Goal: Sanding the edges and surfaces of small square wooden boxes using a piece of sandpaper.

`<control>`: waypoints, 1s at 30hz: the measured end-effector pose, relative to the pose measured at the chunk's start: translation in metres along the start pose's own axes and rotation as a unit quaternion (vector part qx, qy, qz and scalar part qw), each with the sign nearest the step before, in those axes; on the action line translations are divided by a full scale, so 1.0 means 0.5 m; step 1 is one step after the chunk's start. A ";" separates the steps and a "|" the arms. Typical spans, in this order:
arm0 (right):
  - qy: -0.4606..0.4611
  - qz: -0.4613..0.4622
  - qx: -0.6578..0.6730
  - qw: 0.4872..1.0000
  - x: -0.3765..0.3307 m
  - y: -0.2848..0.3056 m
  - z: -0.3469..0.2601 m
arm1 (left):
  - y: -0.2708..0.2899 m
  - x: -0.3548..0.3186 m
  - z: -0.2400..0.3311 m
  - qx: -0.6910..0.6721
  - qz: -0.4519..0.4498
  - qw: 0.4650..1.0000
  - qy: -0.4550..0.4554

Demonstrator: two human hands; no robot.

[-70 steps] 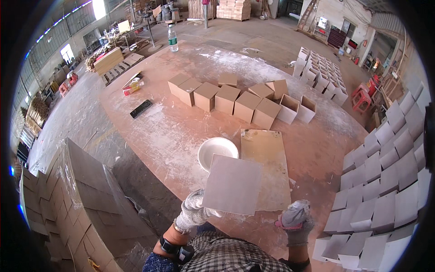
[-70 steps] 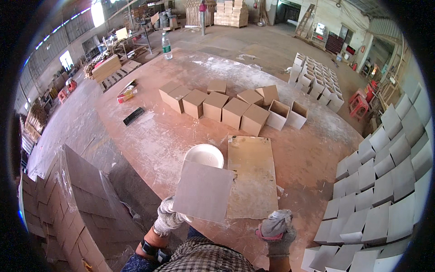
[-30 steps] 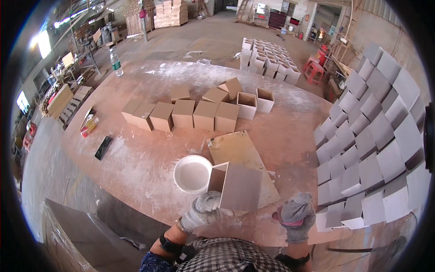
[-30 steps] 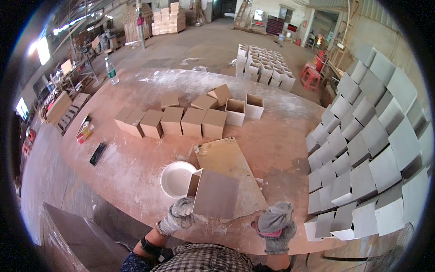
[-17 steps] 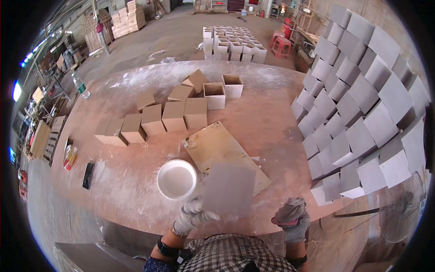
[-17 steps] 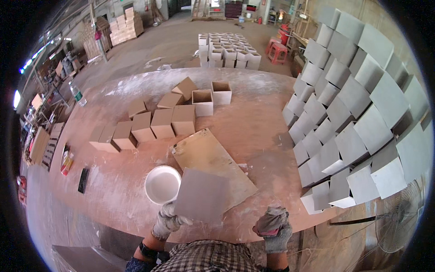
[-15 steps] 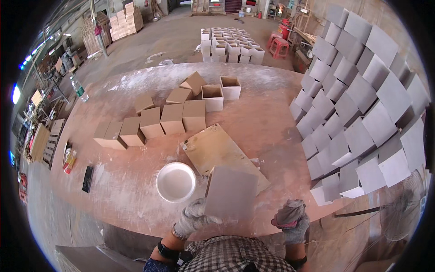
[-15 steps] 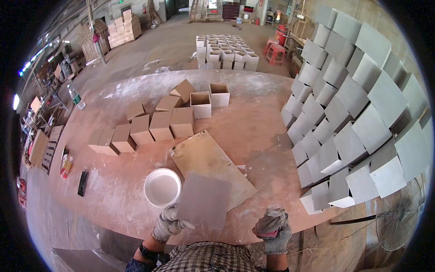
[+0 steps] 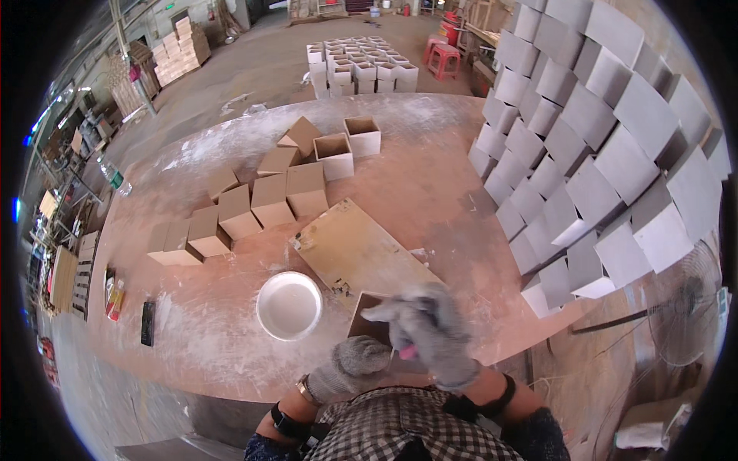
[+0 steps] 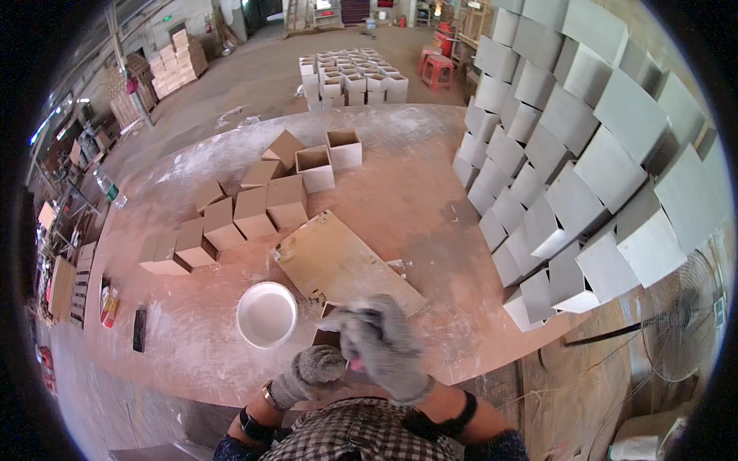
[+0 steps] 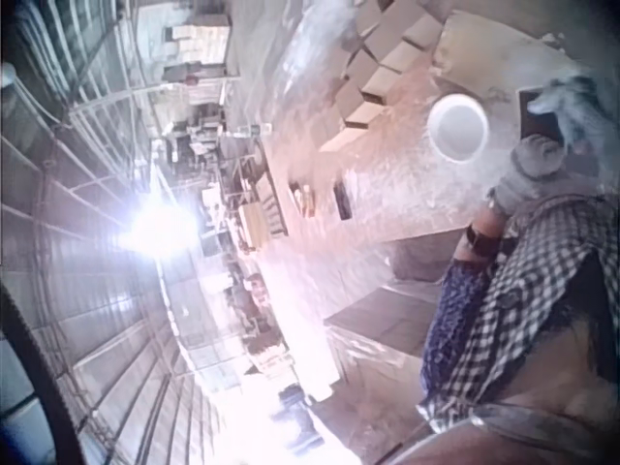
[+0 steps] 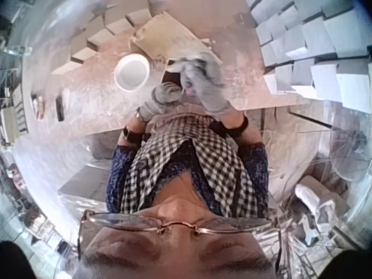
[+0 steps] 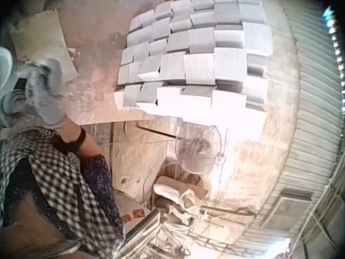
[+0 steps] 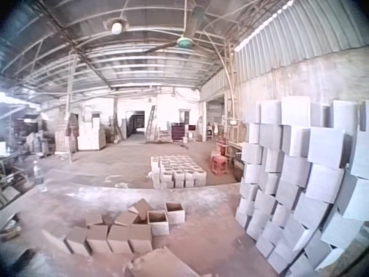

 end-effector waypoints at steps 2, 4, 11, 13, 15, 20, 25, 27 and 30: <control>-0.010 0.008 -0.055 0.998 0.028 -0.029 0.022 | -0.003 -0.001 0.011 0.039 0.034 0.998 -0.046; -0.103 0.038 -0.094 0.990 0.054 -0.033 0.055 | -0.004 0.000 0.017 0.061 0.038 0.995 -0.071; 0.016 0.061 -0.119 0.991 0.140 0.094 0.058 | 0.022 -0.009 0.002 0.060 0.047 0.988 -0.137; 0.092 0.044 -0.062 0.993 0.141 0.140 0.030 | 0.030 -0.015 -0.007 0.014 0.066 0.990 -0.123; 0.050 0.091 -0.049 0.993 0.126 0.181 0.008 | 0.033 -0.023 -0.014 -0.017 0.067 0.994 -0.087; 0.030 0.107 -0.010 0.994 0.067 0.198 -0.031 | 0.039 -0.032 -0.009 -0.066 0.078 0.993 -0.055; -0.011 0.076 0.023 0.997 0.039 0.127 -0.035 | 0.044 -0.010 0.003 -0.074 0.057 0.992 -0.081; -0.011 0.065 0.024 0.998 0.039 0.092 -0.034 | 0.042 0.000 0.007 -0.063 0.048 0.993 -0.088; 0.035 -0.008 -0.046 0.998 0.049 0.044 -0.028 | 0.039 0.005 0.020 -0.030 0.071 0.992 -0.095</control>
Point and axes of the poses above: each hand's wrist, its own x-axis towards the middle knuckle, its own y-axis out of the back of the hand, z = x × y, the point moved 2 cm from there along x, towards the middle knuckle, and after that the axes turned 13 degrees about y, right-handed, at the moved point
